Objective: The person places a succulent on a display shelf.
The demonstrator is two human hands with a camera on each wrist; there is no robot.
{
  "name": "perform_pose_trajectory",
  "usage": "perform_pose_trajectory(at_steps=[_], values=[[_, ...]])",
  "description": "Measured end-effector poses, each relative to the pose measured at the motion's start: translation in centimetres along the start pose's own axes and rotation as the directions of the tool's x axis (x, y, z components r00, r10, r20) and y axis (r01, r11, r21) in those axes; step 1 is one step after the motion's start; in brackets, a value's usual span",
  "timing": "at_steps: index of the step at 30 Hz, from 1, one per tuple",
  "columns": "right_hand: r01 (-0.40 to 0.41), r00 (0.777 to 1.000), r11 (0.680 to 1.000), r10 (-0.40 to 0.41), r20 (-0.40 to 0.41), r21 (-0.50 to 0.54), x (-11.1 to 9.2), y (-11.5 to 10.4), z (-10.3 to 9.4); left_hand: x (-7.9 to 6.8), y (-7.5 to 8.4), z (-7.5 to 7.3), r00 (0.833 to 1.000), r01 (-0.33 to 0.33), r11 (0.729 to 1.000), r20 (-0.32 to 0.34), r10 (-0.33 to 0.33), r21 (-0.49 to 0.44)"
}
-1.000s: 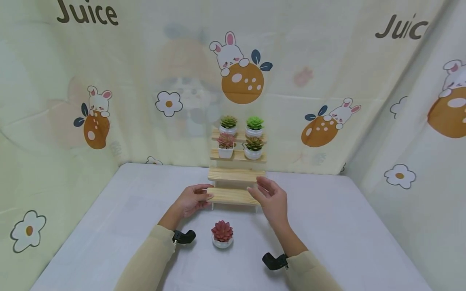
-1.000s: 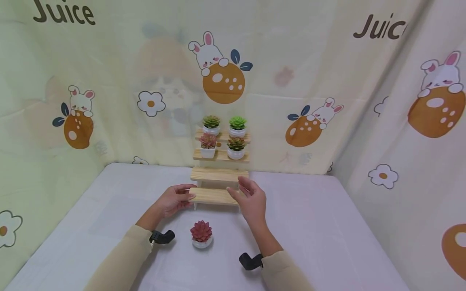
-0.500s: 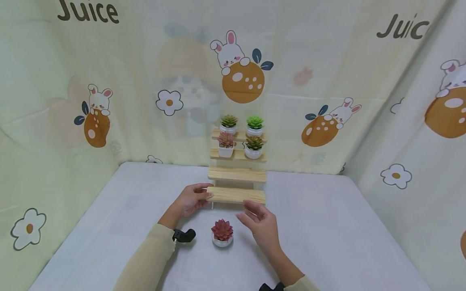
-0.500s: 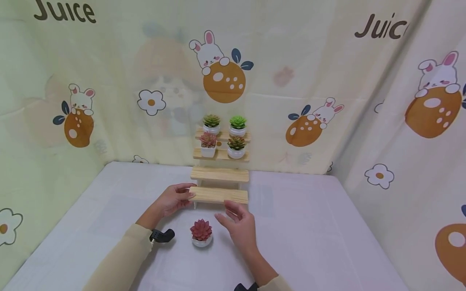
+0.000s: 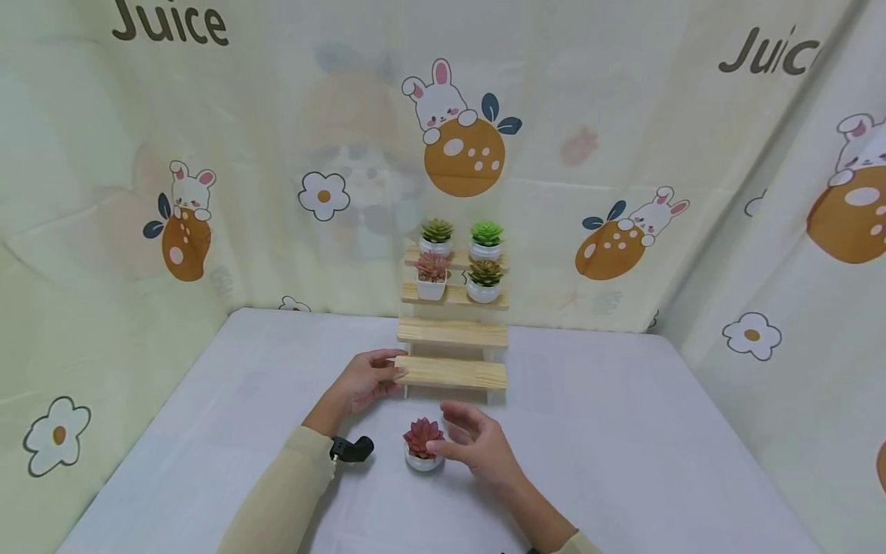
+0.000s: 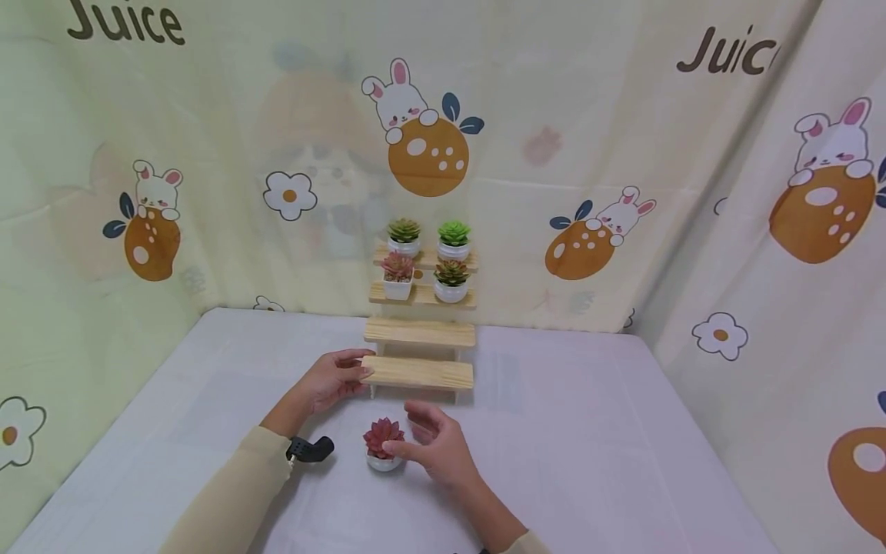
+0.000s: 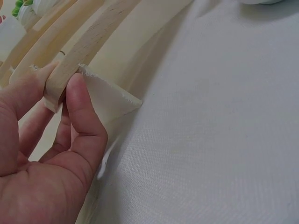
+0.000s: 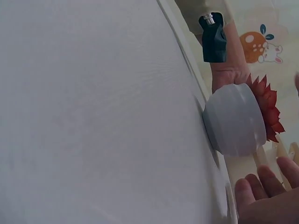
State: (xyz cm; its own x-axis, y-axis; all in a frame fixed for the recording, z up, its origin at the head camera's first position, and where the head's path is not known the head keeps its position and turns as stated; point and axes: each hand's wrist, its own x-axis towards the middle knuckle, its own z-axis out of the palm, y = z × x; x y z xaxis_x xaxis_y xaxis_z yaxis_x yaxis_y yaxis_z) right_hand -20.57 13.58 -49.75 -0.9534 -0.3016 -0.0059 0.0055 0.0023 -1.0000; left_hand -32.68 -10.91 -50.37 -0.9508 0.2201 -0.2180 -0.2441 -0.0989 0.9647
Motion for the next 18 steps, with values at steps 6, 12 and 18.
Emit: perform_pose_trajectory(at_steps=[6,12,18], values=[[-0.019,0.99,0.999,0.023,0.138,-0.026,0.1,0.4,0.4,0.0,0.0,0.0,1.0,0.006,1.0,0.0,-0.006,-0.002],[0.015,0.989,0.993,0.002,0.145,-0.114,0.5,0.7,0.7,0.0,0.1,0.0,1.0,0.007,1.0,-0.012,-0.007,0.001],[0.037,0.989,0.982,-0.009,0.147,-0.186,0.5,0.7,1.1,-0.1,0.0,0.1,1.0,0.005,1.0,-0.015,-0.005,-0.005]])
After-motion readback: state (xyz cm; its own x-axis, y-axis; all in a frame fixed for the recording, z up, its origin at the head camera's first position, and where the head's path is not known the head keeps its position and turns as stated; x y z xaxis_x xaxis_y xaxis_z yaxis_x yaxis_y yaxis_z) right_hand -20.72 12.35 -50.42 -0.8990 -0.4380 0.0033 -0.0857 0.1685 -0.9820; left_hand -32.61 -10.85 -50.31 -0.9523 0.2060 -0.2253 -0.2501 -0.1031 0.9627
